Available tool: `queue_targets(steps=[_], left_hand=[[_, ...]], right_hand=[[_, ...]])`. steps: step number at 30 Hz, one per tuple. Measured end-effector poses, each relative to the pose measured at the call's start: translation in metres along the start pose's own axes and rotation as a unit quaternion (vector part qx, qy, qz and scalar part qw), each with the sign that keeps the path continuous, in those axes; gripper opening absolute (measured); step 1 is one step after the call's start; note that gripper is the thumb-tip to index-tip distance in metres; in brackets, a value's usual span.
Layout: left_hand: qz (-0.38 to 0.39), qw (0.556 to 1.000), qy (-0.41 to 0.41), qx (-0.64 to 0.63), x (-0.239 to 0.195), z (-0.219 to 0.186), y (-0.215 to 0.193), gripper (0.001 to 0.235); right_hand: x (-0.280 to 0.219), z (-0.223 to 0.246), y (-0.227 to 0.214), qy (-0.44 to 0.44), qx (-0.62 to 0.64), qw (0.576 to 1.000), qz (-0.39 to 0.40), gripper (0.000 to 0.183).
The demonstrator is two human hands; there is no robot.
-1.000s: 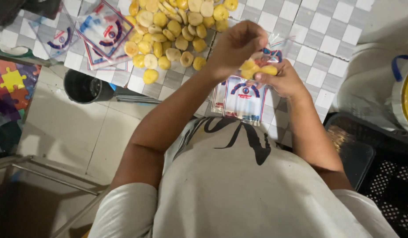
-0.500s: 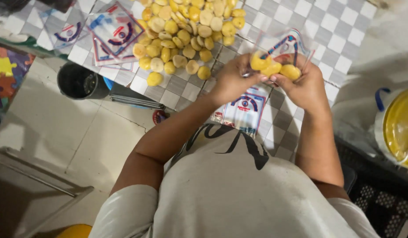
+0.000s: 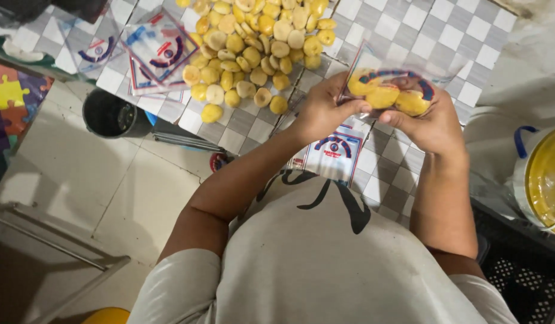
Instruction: The person puts cookies into plastic bags by hand, then seals the bags.
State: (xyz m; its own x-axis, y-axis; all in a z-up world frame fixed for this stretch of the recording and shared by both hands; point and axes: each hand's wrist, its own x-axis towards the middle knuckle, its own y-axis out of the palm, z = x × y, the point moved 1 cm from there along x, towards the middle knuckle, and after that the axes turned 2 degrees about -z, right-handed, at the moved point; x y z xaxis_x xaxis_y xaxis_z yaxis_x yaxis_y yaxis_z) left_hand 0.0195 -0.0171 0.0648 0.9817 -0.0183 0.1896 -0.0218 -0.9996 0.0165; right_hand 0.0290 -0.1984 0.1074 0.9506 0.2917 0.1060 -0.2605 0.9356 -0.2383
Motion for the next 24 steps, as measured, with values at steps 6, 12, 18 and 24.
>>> queue_targets(steps=[6,12,18,24], left_hand=[[-0.039,0.999,0.005,0.003,0.005,-0.008,0.004,0.033],[0.061,0.993,-0.053,-0.091,0.004,-0.028,-0.015,0.035],[0.104,0.984,0.049,-0.136,0.007,-0.037,-0.022,0.037],[0.16,0.965,-0.018,-0.205,0.006,-0.052,-0.032,0.076]], right_hand=[[0.006,-0.001,0.015,-0.038,0.093,0.995,-0.004,0.052],[0.0,0.003,0.024,-0.014,0.076,0.994,-0.077,0.028],[-0.009,0.01,0.024,0.005,0.048,0.999,-0.008,0.037],[-0.015,0.003,0.035,0.039,0.186,0.982,-0.01,0.033]])
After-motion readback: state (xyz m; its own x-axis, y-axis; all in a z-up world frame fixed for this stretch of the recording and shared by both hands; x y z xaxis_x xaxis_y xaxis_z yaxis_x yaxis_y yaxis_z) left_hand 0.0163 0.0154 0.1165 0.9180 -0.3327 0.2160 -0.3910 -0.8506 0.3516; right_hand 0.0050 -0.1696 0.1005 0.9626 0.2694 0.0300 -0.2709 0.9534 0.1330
